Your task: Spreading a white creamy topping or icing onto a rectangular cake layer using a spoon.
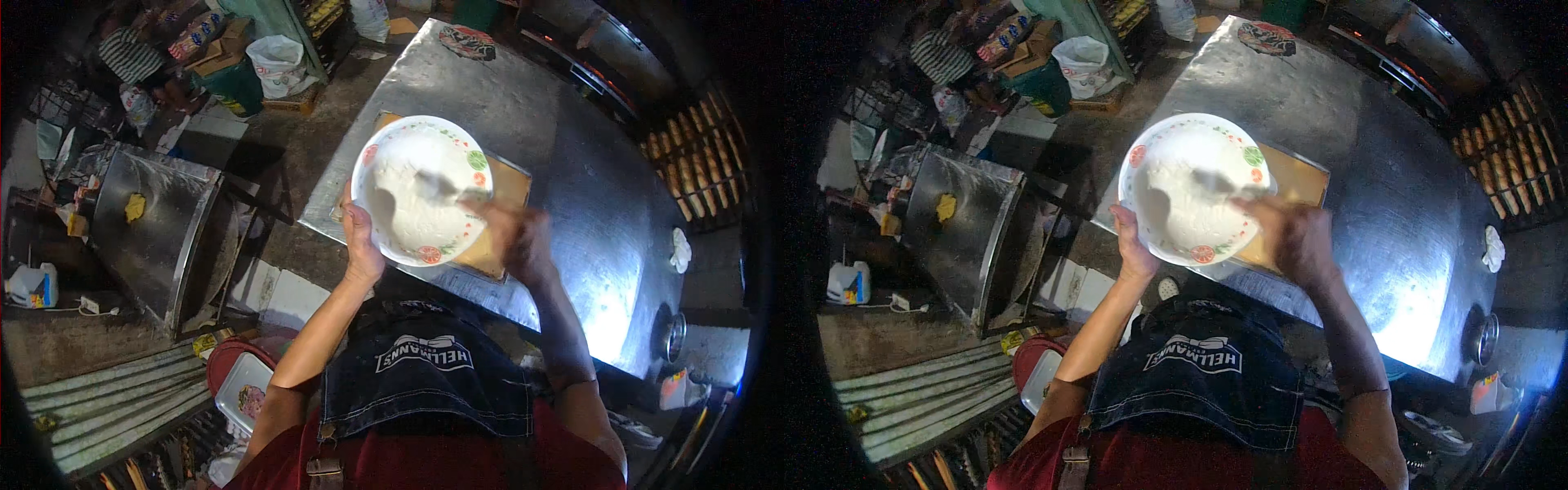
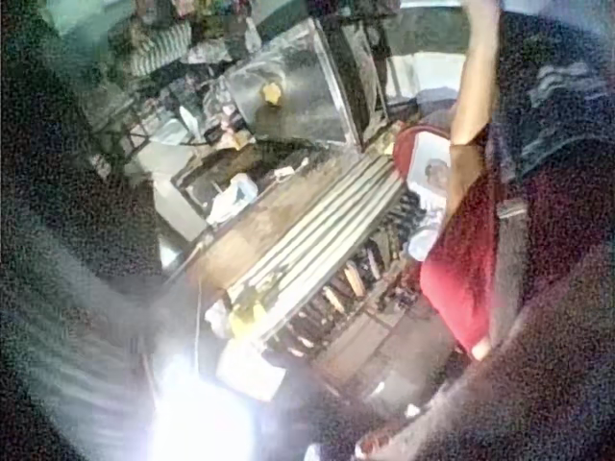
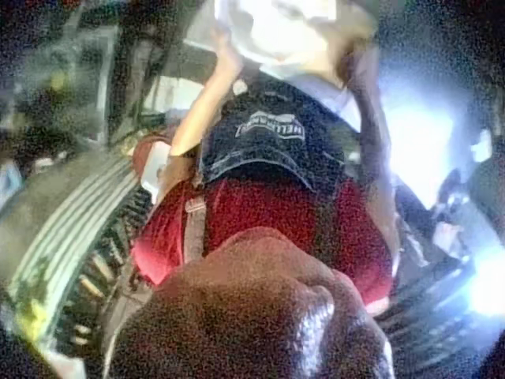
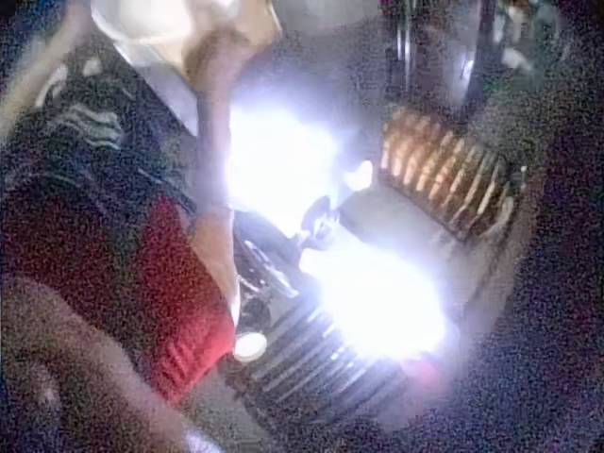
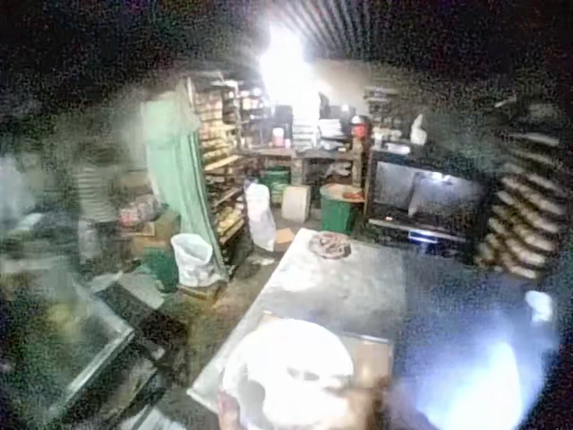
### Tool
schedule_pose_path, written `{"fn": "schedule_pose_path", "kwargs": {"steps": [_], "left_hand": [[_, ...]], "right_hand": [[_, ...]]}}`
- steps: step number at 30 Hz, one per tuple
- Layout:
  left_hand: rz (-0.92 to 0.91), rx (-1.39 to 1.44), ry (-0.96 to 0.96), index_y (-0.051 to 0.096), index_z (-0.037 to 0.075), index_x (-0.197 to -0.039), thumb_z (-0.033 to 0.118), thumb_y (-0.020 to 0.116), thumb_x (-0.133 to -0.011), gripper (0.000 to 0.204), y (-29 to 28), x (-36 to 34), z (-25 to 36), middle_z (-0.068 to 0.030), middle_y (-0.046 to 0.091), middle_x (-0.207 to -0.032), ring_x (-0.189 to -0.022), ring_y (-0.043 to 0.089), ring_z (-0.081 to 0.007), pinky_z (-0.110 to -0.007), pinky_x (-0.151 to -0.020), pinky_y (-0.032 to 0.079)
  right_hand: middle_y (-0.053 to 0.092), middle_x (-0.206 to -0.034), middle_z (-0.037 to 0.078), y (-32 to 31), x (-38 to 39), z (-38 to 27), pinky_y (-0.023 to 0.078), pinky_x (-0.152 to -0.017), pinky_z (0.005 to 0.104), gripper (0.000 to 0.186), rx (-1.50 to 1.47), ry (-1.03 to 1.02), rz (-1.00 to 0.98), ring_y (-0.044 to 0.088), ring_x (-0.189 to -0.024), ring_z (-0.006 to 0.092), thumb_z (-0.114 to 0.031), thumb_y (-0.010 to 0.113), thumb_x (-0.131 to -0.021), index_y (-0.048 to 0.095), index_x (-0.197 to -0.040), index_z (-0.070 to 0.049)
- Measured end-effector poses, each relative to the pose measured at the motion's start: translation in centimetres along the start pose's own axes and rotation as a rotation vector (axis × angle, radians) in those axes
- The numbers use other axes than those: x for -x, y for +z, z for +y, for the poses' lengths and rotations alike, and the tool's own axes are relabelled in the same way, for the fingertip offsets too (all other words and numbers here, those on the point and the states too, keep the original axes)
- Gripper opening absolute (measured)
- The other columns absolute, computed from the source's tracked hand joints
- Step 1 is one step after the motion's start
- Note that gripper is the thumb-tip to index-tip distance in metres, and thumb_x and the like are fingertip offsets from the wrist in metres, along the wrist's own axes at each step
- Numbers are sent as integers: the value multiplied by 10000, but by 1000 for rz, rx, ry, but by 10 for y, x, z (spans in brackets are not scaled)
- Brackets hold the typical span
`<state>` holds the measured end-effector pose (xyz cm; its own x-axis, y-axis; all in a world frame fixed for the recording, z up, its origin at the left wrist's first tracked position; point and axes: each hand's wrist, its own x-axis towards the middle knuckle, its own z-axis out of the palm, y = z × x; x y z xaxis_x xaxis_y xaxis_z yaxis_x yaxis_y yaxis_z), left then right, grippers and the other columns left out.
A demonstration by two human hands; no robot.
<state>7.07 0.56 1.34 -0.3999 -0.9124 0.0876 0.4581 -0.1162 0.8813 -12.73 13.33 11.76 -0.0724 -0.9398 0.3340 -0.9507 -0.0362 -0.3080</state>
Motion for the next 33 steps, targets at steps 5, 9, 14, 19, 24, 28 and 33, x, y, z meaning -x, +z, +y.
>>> {"fn": "schedule_pose_path", "kwargs": {"steps": [5,9,14,19,24,28,33], "left_hand": [[-79,-37,65,327,38,-1514,728,369,-974,877,30,11,11,-136,464,-1444,-1323,465,-250,-417,-1113,393],[-34,3,33,307,43,-1525,731,364,-973,884,19,12,5,-144,456,-1451,-1325,469,-267,-432,-1117,393],[-11,-137,33,312,-38,-1514,800,389,-918,1031,22,7,19,-169,473,-1430,-1327,456,-258,-398,-1116,372],[-54,-127,108,309,-39,-1506,800,438,-896,1045,16,-18,35,-172,479,-1426,-1311,485,-251,-391,-1094,410],[-190,-193,175,334,-31,-1498,787,478,-887,1032,5,-27,48,-182,453,-1467,-1355,466,-269,-410,-1124,388],[-152,-92,144,337,-35,-1499,798,477,-875,1050,4,-26,55,-181,455,-1464,-1358,463,-272,-417,-1125,382],[-41,-191,228,346,-34,-1499,806,438,-886,1044,-18,-22,39,-169,480,-1424,-1328,474,-267,-411,-1107,390]], "right_hand": [[727,-1123,26,0,-9,3,582,-803,407,339,-137,-5,-68,730,-951,241,-158,644,-872,715,-1203,-183],[716,-1161,45,-13,-2,-2,568,-845,445,348,-134,-27,-193,719,-988,250,-214,680,-856,722,-1201,-235],[743,-1023,102,-27,-13,47,591,-698,377,362,38,-109,31,737,-815,257,-184,592,-893,701,-1231,-113],[732,-1008,21,-28,-9,35,539,-570,321,259,114,-296,-148,637,-672,141,-118,520,-1015,702,-1187,-184],[679,-840,21,-61,-48,19,505,-605,310,282,546,-348,-27,608,-715,152,-61,629,-901,705,-1161,-137],[692,-829,40,-57,-56,34,412,-435,284,321,396,-451,-157,518,-506,146,-47,655,-874,699,-1183,-127],[732,-850,129,-17,-28,9,564,-531,356,278,-4,-223,-160,725,-682,246,35,591,-919,681,-1158,-75]]}}
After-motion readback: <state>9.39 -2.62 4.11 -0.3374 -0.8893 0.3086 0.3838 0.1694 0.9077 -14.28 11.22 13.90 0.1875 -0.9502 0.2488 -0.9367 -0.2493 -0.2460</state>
